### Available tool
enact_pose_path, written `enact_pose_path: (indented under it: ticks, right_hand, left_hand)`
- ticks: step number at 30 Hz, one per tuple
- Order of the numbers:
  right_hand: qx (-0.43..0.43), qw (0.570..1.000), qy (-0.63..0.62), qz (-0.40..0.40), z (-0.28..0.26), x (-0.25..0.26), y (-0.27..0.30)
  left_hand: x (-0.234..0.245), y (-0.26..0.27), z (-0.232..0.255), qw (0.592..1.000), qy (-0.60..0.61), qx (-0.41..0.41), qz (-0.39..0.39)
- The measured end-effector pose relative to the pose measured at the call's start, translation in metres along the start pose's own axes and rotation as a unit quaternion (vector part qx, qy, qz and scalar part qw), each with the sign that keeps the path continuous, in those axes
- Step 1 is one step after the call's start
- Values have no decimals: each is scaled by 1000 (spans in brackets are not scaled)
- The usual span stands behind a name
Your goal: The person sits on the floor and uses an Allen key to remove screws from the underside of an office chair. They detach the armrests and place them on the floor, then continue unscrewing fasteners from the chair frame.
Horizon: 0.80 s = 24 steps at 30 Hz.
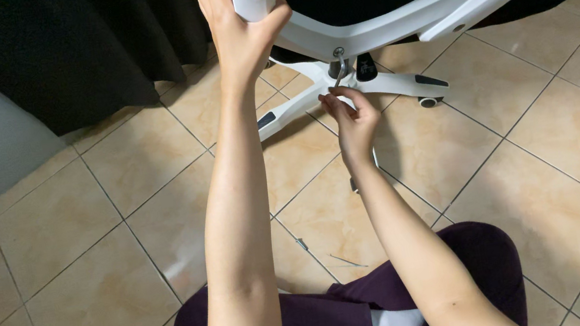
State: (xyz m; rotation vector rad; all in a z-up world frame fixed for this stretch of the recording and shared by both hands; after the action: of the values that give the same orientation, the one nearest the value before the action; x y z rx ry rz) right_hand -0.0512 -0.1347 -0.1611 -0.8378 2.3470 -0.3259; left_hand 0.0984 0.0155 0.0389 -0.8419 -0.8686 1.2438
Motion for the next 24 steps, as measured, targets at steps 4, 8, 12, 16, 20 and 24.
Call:
enact_pose_path:
  ticks: [4, 8, 12, 16, 20, 24]
  right_hand:
    - [-145, 985, -76, -52, 34, 13, -8]
    - [-195, 960, -196, -40, 32, 21, -3]
    - [-13, 984, 143, -104, -25, 22, -3]
    - [0, 967, 224, -122, -50, 7, 12]
    - [-60, 964, 157, -208, -47, -18, 53]
    - [-81, 975, 157, -136, -64, 2, 67]
  left_hand:
    - [-1, 0, -2, 1000, -17, 13, -5]
    - [-2, 2, 2, 1000, -20, 12, 2]
    - [-6, 4, 17, 999, -44, -6, 15]
    - [-10, 5, 35, 998, -45, -25, 40]
    - [-14, 8, 42, 997, -63, -10, 37]
    - [-16, 10, 52, 994, -102, -7, 36]
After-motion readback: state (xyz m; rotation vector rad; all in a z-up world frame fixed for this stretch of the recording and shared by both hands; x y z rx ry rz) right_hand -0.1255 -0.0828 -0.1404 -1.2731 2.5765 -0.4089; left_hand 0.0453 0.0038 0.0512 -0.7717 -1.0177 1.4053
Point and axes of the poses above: each hand's wrist, its own y-axis away from the middle knuckle, its own x-axis out of the back of the hand, z = x × y, the point moved 8 cm from there along -y, towards the middle knuckle, and after that the axes turned 2 degrees about -y, right-handed, at the moved point
